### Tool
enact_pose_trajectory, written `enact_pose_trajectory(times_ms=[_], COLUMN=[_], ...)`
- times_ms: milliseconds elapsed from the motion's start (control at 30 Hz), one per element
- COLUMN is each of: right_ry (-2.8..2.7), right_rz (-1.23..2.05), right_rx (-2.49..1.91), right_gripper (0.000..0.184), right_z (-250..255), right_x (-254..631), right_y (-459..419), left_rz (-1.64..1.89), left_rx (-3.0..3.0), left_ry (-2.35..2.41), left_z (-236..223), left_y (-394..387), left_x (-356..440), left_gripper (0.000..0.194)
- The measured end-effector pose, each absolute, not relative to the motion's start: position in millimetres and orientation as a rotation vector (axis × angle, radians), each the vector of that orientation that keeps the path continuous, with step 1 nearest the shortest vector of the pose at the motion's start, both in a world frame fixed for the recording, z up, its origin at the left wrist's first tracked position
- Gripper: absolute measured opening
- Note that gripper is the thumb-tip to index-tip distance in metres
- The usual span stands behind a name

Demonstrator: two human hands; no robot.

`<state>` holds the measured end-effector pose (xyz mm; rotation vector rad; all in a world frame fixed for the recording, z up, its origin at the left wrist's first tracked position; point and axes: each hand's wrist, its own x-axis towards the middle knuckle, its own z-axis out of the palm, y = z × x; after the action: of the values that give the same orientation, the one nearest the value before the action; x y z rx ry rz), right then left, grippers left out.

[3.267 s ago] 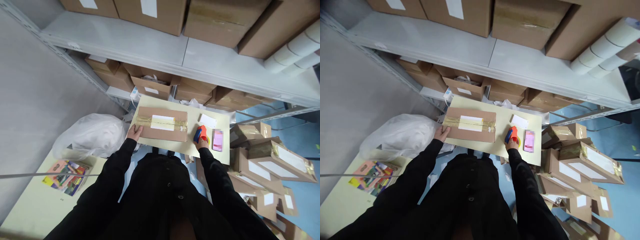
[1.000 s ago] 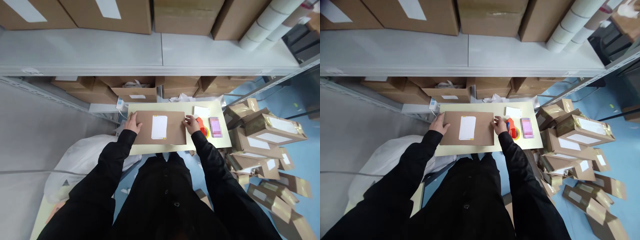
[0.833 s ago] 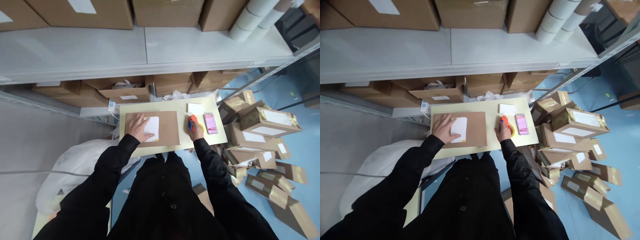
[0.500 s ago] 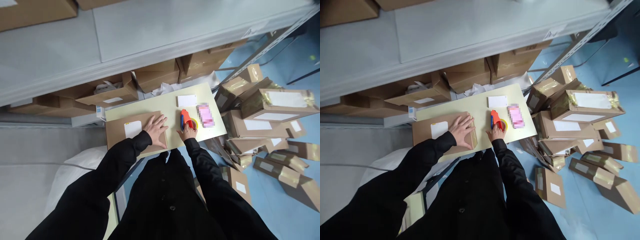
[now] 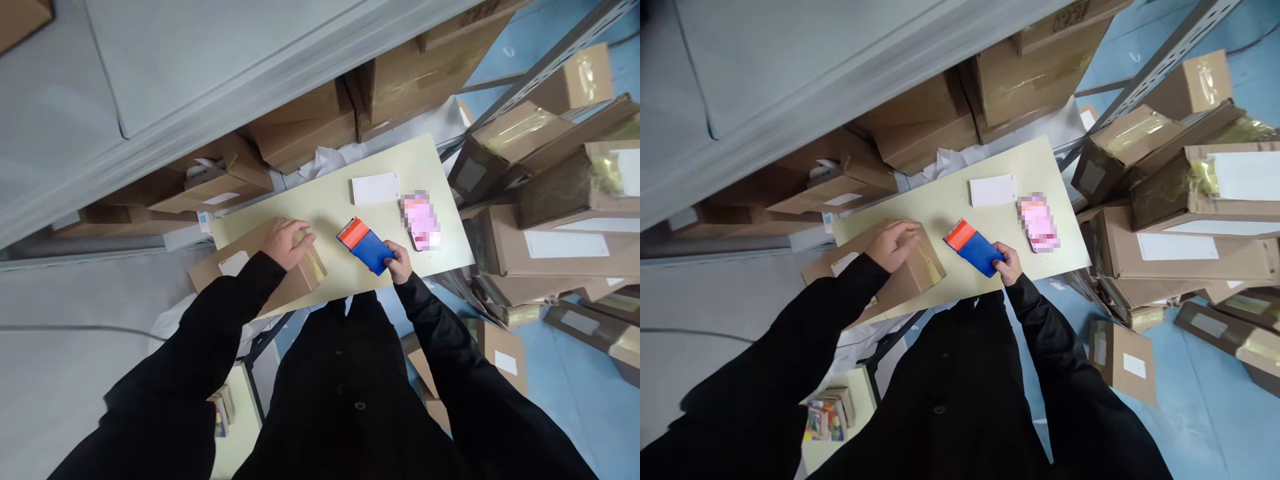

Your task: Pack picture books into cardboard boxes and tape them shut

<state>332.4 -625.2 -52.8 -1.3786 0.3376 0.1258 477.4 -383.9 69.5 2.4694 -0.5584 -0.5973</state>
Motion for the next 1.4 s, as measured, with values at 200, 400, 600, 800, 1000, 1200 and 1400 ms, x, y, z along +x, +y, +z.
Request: enact_pose_trajectory(times_ms=[200, 400, 600, 800, 1000, 1200, 1400], right_ry=[0.229, 0.270, 0.281, 0.281, 0.440, 0.602, 0.797], right_rz=[0.127, 0.147, 0.147, 0.104, 0.074, 0.174, 0.490], right_rx=[-1.225, -1.146, -1.117, -1.163, -1.254, -1.133, -0.853], right_gripper=[0.020, 0.022, 0.023, 0.031, 0.050, 0.055, 0.046], right_z=[-58, -57, -56, -48, -32, -31, -58], right_x=[340, 339, 335, 333, 339, 345, 316], right_y=[-623, -620, -621, -621, -605, -589, -592], left_rz=[-1.085, -1.171, -1.226, -1.354, -1.275, -1.516, -1.773], left_rx=[1.858, 1.440, 1.295, 1.543, 2.125, 2.500, 2.773], left_ry=[-0.052, 0.221, 0.250, 0.281, 0.023, -0.220, -0.419], left_z=[61, 46, 48, 62, 61, 54, 28], left_y=[-436, -437, -433, -432, -455, -467, -459], left_x=[486, 487, 486, 507, 523, 543, 562], left_gripper=[0.044, 0.047, 0.033, 0.044, 0.020, 0.017, 0.026])
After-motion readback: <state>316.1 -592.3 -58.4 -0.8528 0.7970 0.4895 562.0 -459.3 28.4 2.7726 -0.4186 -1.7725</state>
